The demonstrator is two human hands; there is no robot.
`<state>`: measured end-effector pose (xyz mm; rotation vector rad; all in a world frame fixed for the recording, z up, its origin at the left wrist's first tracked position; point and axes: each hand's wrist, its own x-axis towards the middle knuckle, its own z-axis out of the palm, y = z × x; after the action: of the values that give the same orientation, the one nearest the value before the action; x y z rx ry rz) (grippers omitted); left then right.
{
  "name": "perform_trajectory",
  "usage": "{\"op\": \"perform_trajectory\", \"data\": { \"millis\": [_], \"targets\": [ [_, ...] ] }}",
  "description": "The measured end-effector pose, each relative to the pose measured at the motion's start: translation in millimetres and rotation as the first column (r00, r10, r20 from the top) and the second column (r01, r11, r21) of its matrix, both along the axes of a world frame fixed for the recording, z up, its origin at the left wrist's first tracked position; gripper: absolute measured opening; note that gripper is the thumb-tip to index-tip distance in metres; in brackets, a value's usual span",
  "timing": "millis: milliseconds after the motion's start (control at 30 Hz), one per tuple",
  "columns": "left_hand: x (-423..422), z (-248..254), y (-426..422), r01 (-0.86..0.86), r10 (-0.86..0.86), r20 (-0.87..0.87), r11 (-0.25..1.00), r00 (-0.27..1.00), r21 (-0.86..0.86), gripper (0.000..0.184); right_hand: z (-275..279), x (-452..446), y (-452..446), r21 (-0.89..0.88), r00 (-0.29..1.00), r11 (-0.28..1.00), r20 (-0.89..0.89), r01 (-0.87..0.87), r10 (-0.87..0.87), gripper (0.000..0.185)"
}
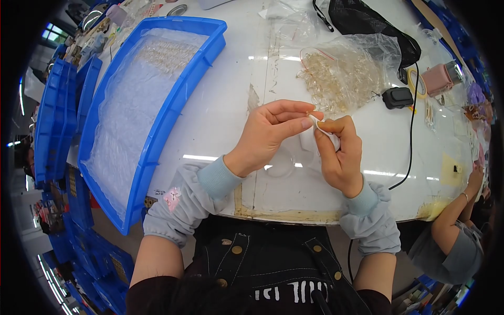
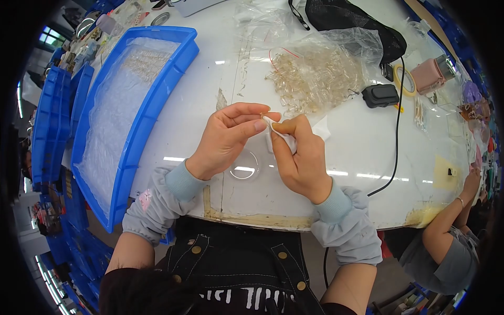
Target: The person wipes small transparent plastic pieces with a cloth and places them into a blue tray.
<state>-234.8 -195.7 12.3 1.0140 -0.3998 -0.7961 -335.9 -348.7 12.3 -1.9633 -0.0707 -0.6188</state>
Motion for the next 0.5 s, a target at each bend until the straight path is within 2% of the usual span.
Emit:
{"op": "perform_trajectory", "data": {
  "millis": [67, 167, 500],
  "targets": [
    [-0.2, 0.0, -0.6, 0.001, -0.001, 0.012, 1.0, 1.0, 0.004, 0.026, 1.9, 1.0, 3.3, 0.03, 1.0, 1.0, 0.01, -0.003, 0.003, 0.01],
    [1.1, 1.3, 1.0, -0.007, 0.006, 0.057, 1.0, 0.998, 0.007, 0.027, 2.1, -0.5, -0.5, 0.214, 0.995, 0.974, -0.049, -0.076, 0.089, 0.01],
    [-2.0, 5.0, 1.8, -0.047, 0.046, 0.204, 0.999, 0.978, 0.001, 0.025, -1.7, -2.3, -1.2, 0.294, 0.995, 0.951, -0.011, -0.093, 0.101, 0.01]
  ]
}}
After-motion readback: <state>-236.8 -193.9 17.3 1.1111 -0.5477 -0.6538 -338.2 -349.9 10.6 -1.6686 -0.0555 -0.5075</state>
